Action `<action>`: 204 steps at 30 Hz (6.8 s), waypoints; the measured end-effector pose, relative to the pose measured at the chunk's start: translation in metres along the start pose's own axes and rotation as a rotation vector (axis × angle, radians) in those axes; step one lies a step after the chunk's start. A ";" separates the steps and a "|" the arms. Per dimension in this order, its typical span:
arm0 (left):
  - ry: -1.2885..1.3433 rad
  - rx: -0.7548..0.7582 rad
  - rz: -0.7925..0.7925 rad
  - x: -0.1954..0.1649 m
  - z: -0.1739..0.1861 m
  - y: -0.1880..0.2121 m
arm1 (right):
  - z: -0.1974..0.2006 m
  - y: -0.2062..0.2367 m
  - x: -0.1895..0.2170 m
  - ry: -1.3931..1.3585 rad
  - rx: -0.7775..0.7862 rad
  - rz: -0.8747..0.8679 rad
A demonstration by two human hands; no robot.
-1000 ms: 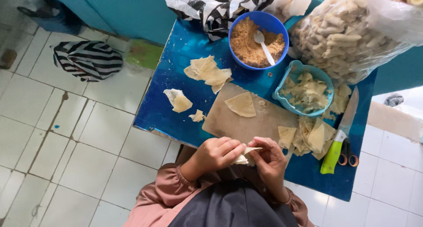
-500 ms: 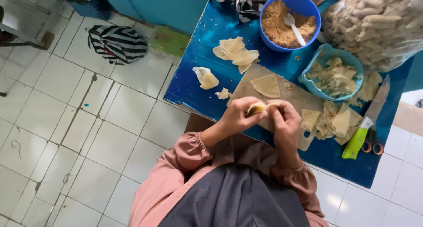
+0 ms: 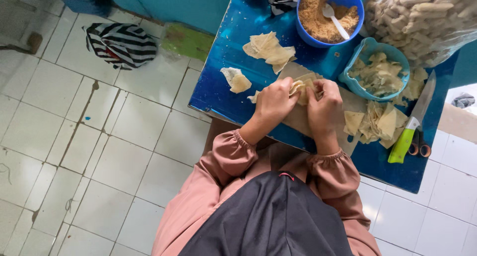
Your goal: The person sits at a blue table and tears thin translucent wrapper sheets into smaller pieces by hand, one at a time, placing the torn pieces onto a cutting board and into a blue bowl. They occasionally reach into a bowl of brown filling with a spoon and stack the finished pieces on the board.
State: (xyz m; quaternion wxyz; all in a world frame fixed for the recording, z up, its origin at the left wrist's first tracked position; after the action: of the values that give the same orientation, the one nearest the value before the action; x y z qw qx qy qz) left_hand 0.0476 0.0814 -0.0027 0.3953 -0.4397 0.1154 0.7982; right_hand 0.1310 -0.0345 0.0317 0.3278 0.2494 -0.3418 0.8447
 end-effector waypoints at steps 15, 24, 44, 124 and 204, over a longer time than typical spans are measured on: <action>1.836 0.454 0.275 -0.006 0.006 0.034 | 0.023 0.021 0.052 -0.241 0.043 0.252; 1.560 0.415 0.189 -0.008 -0.004 0.035 | 0.011 0.022 0.005 -0.978 0.308 -0.245; 1.326 0.427 0.352 0.006 -0.022 0.052 | 0.054 0.052 0.019 -0.525 0.123 -0.058; 0.260 -0.064 -0.076 -0.015 0.010 0.043 | 0.019 0.034 0.015 0.135 0.070 0.027; 1.805 -0.232 0.379 0.012 -0.007 0.059 | 0.006 0.062 -0.018 -1.615 0.102 -0.688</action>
State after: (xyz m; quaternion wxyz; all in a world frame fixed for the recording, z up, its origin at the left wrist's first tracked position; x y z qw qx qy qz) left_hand 0.0053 0.0451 -0.0258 -0.0276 -0.9049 0.3684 0.2113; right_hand 0.0992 -0.0798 -0.0022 0.2107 0.8744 -0.3368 0.2786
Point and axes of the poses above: each hand's wrist, its own y-axis away from the middle knuckle, its own z-axis out of the back of the hand, x = y × z, the point moved 4 cm from there along -y, towards the middle knuckle, and after that the axes turned 1 degree about y, right-handed, at the moved point
